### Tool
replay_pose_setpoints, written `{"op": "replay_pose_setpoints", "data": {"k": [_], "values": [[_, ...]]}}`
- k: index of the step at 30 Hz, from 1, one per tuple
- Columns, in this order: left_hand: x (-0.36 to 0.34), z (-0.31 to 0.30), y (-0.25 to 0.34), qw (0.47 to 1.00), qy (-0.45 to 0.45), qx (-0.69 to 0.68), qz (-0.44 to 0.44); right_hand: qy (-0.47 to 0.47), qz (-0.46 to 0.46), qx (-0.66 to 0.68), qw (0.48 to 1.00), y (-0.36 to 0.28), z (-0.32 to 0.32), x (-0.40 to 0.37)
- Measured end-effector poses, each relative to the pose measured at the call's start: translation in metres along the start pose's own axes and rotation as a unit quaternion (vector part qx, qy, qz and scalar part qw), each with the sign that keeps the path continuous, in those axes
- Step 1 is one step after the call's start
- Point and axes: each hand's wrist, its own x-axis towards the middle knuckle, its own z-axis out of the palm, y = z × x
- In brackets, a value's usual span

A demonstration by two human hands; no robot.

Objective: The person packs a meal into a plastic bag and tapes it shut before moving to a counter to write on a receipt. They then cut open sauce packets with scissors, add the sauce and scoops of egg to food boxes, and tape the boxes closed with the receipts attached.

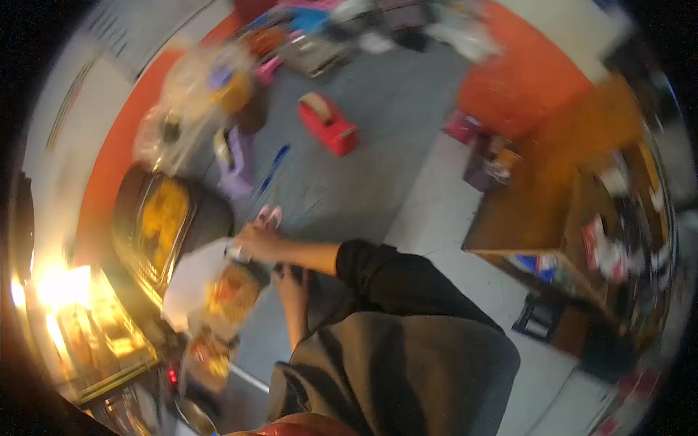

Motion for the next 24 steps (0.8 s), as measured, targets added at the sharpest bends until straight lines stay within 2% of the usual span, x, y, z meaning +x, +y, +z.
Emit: {"op": "replay_pose_setpoints", "data": {"k": [1, 3, 4, 5, 7, 8, 10, 11, 12, 13, 14, 15, 17, 18, 19, 21, 22, 23, 24], "values": [[0.007, 0.006, -0.006, 0.998, 0.015, 0.021, 0.051, 0.008, 0.052, 0.057, 0.997, 0.001, -0.01, 0.0], [0.014, 0.006, -0.013, 0.999, -0.03, 0.036, 0.021, 0.08, 0.088, 0.022, 0.993, -0.001, -0.043, -0.009], [0.017, 0.0, -0.011, 0.997, -0.057, 0.054, -0.005, 0.121, 0.091, 0.087, 0.985, 0.006, -0.053, -0.018], [0.018, 0.0, -0.018, 0.997, -0.063, 0.049, 0.014, 0.163, 0.088, 0.155, 0.971, 0.013, -0.064, -0.027], [0.021, 0.001, -0.031, 0.994, -0.076, 0.059, 0.042, 0.176, 0.116, 0.171, 0.963, 0.027, -0.086, -0.051], [0.022, -0.002, -0.017, 0.994, -0.082, 0.054, 0.055, 0.181, 0.138, 0.201, 0.953, 0.032, -0.101, -0.062], [0.017, -0.013, 0.009, 0.983, 0.022, 0.149, 0.1, 0.175, 0.166, 0.186, 0.953, 0.026, -0.125, -0.081], [0.021, -0.008, 0.012, 0.983, 0.019, 0.145, 0.108, 0.163, 0.187, 0.183, 0.951, 0.022, -0.133, -0.086], [0.025, -0.003, 0.011, 0.987, -0.061, -0.135, 0.065, 0.189, 0.16, 0.157, 0.956, 0.02, -0.127, -0.09], [0.028, 0.0, 0.013, 0.906, -0.136, -0.4, 0.014, 0.192, 0.161, 0.154, 0.956, 0.013, -0.13, -0.093], [0.022, 0.0, 0.037, 0.804, -0.131, -0.579, -0.036, 0.158, 0.143, 0.12, 0.97, 0.003, -0.136, -0.093], [0.019, -0.001, 0.059, 0.803, -0.132, -0.58, -0.032, 0.122, 0.123, 0.085, 0.981, -0.005, -0.143, -0.092], [0.016, 0.0, 0.094, 0.816, -0.011, -0.577, 0.013, 0.107, 0.1, 0.08, 0.986, -0.013, -0.152, -0.094], [0.02, 0.01, 0.093, 0.801, 0.031, -0.598, -0.001, 0.091, 0.08, 0.078, 0.99, -0.013, -0.158, -0.097], [0.02, 0.011, 0.102, 0.801, 0.03, -0.598, 0.004, 0.094, 0.077, 0.076, 0.99, -0.013, -0.171, -0.099], [0.019, 0.007, 0.126, 0.79, 0.034, -0.61, -0.046, 0.08, 0.076, 0.192, 0.975, -0.008, -0.202, -0.108], [0.018, 0.003, 0.142, 0.782, -0.004, -0.62, -0.065, 0.123, 0.021, 0.144, 0.982, -0.002, -0.216, -0.112], [0.02, 0.01, 0.152, 0.781, -0.003, -0.622, -0.056, 0.127, 0.014, 0.141, 0.982, 0.009, -0.227, -0.122], [0.022, 0.02, 0.162, 0.786, -0.065, -0.615, -0.016, 0.087, 0.041, 0.218, 0.971, 0.024, -0.239, -0.136]]}}
